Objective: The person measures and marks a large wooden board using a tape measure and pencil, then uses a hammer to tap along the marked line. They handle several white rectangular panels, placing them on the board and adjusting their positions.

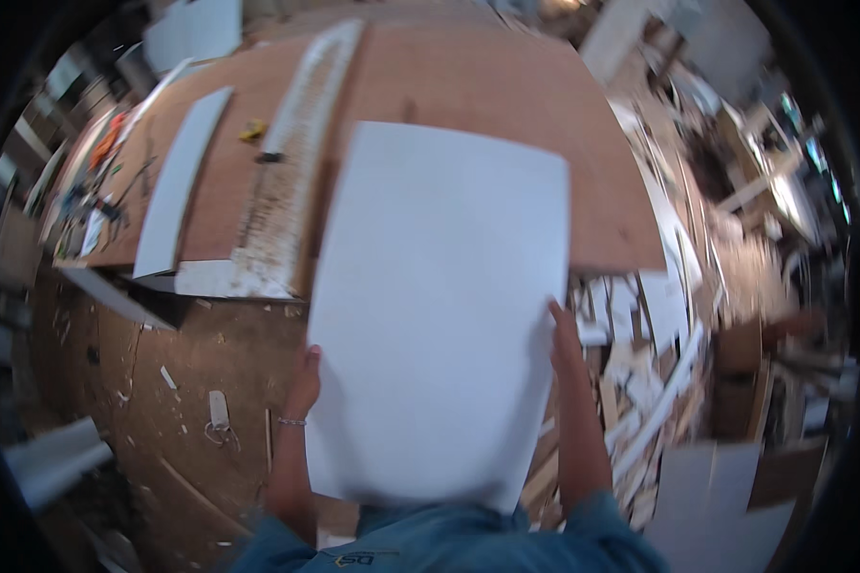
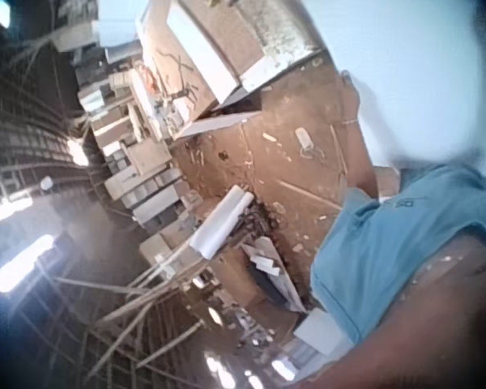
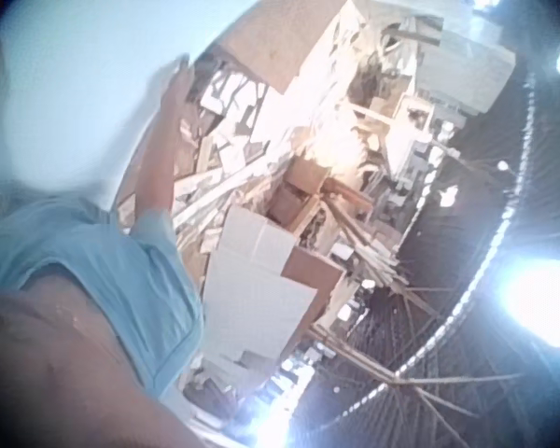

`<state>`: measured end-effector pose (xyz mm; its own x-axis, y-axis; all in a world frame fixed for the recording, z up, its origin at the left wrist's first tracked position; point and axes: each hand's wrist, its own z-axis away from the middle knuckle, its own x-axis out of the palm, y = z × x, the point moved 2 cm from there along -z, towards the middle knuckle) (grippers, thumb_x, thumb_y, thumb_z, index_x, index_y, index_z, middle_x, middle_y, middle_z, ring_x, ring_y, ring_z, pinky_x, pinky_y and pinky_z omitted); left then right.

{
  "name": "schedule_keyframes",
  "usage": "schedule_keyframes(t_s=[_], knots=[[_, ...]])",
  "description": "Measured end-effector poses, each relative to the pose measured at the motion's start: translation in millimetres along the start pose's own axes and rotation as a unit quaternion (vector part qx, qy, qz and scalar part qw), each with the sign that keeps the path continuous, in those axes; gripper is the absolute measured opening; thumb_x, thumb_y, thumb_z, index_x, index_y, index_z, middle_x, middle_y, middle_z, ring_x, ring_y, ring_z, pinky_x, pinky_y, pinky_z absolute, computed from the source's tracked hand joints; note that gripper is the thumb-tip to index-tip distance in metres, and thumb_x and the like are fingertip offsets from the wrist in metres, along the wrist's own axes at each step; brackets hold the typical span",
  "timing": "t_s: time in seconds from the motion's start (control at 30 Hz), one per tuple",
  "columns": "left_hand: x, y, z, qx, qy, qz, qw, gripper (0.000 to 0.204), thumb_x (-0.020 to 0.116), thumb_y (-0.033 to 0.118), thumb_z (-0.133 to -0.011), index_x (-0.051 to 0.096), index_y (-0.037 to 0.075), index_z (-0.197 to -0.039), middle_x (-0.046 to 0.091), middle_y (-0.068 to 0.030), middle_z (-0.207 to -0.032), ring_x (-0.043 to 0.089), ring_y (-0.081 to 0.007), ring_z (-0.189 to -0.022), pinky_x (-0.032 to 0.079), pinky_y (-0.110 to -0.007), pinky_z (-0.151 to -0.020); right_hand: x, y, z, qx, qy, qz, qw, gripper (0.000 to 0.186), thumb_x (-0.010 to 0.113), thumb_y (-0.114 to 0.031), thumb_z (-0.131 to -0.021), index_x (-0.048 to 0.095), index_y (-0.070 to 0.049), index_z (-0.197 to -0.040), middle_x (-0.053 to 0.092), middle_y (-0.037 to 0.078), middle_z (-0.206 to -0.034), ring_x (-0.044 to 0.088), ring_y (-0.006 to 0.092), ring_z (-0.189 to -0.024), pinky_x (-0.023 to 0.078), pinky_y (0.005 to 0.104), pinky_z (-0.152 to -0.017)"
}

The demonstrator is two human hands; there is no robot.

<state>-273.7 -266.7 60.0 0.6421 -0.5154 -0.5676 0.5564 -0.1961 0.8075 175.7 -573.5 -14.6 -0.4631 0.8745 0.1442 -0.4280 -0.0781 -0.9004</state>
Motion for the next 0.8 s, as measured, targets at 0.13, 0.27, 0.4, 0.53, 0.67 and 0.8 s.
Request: schedule_keyframes(t_s=[0.13, 0.27, 0.4, 0.53, 0.67, 0.8], knots=[[19, -42, 68, -0.120, 0.071, -0.084, 0.987, 0.061, 0.051, 0.038, -0.110, 0.043, -0.007, -0.150, 0.054, -0.0274, -0.148, 0.051, -0.0391, -0.138, 0.037, -0.044, -0.117, 33, -4, -5, 0.023, -0.065, 0.048, 0.996, 0.050, 0.063, -0.041, -0.104, 0.063, 0.002, -0.129, 0.067, 0.006, -0.113, 0.057, 0.0154, -0.106, 0.044, 0.0330, -0.094], [47, -15, 85, -0.166, 0.056, -0.063, 0.983, 0.064, 0.058, 0.044, -0.106, 0.050, -0.008, -0.144, 0.058, -0.0285, -0.143, 0.055, -0.0391, -0.134, 0.040, -0.043, -0.114, -33, 53, -44, 0.113, 0.036, -0.002, 0.993, 0.063, 0.061, -0.046, -0.103, 0.053, 0.004, -0.141, 0.054, 0.011, -0.135, 0.047, 0.0196, -0.124, 0.037, 0.0357, -0.106], [-9, 53, 113, -0.129, 0.077, -0.079, 0.985, 0.060, 0.064, 0.041, -0.103, 0.056, -0.008, -0.138, 0.067, -0.0219, -0.132, 0.062, -0.0323, -0.123, 0.046, -0.040, -0.107, 5, 26, -12, 0.145, -0.055, -0.012, 0.988, 0.078, 0.058, -0.051, -0.103, 0.037, 0.003, -0.156, 0.033, 0.015, -0.165, 0.031, 0.0260, -0.150, 0.024, 0.0411, -0.122], [-69, 147, 107, 0.003, 0.005, 0.028, 1.000, 0.049, 0.072, 0.024, -0.098, 0.059, -0.007, -0.135, 0.070, -0.0151, -0.127, 0.065, -0.0216, -0.116, 0.051, -0.036, -0.101, 29, 43, -27, 0.124, -0.114, -0.039, 0.985, 0.069, 0.056, -0.048, -0.104, 0.045, -0.001, -0.153, 0.042, 0.012, -0.161, 0.039, 0.0256, -0.146, 0.029, 0.0418, -0.120], [-128, 283, 113, 0.000, -0.021, 0.001, 1.000, 0.058, 0.076, 0.019, -0.091, 0.055, -0.009, -0.137, 0.070, -0.0149, -0.123, 0.067, -0.0177, -0.111, 0.052, -0.031, -0.099, 98, 21, 11, 0.071, -0.171, 0.093, 0.978, 0.061, 0.055, -0.048, -0.104, 0.055, 0.001, -0.142, 0.058, 0.014, -0.142, 0.054, 0.0259, -0.129, 0.043, 0.0402, -0.106], [-86, 393, 142, 0.116, -0.019, -0.102, 0.988, 0.059, 0.078, 0.021, -0.087, 0.057, -0.011, -0.132, 0.073, -0.0174, -0.109, 0.071, -0.0183, -0.098, 0.056, -0.031, -0.088, 107, -99, 82, -0.018, -0.175, 0.114, 0.978, 0.075, 0.053, -0.058, -0.103, 0.051, 0.005, -0.143, 0.059, 0.023, -0.137, 0.057, 0.0289, -0.126, 0.048, 0.0388, -0.102]])
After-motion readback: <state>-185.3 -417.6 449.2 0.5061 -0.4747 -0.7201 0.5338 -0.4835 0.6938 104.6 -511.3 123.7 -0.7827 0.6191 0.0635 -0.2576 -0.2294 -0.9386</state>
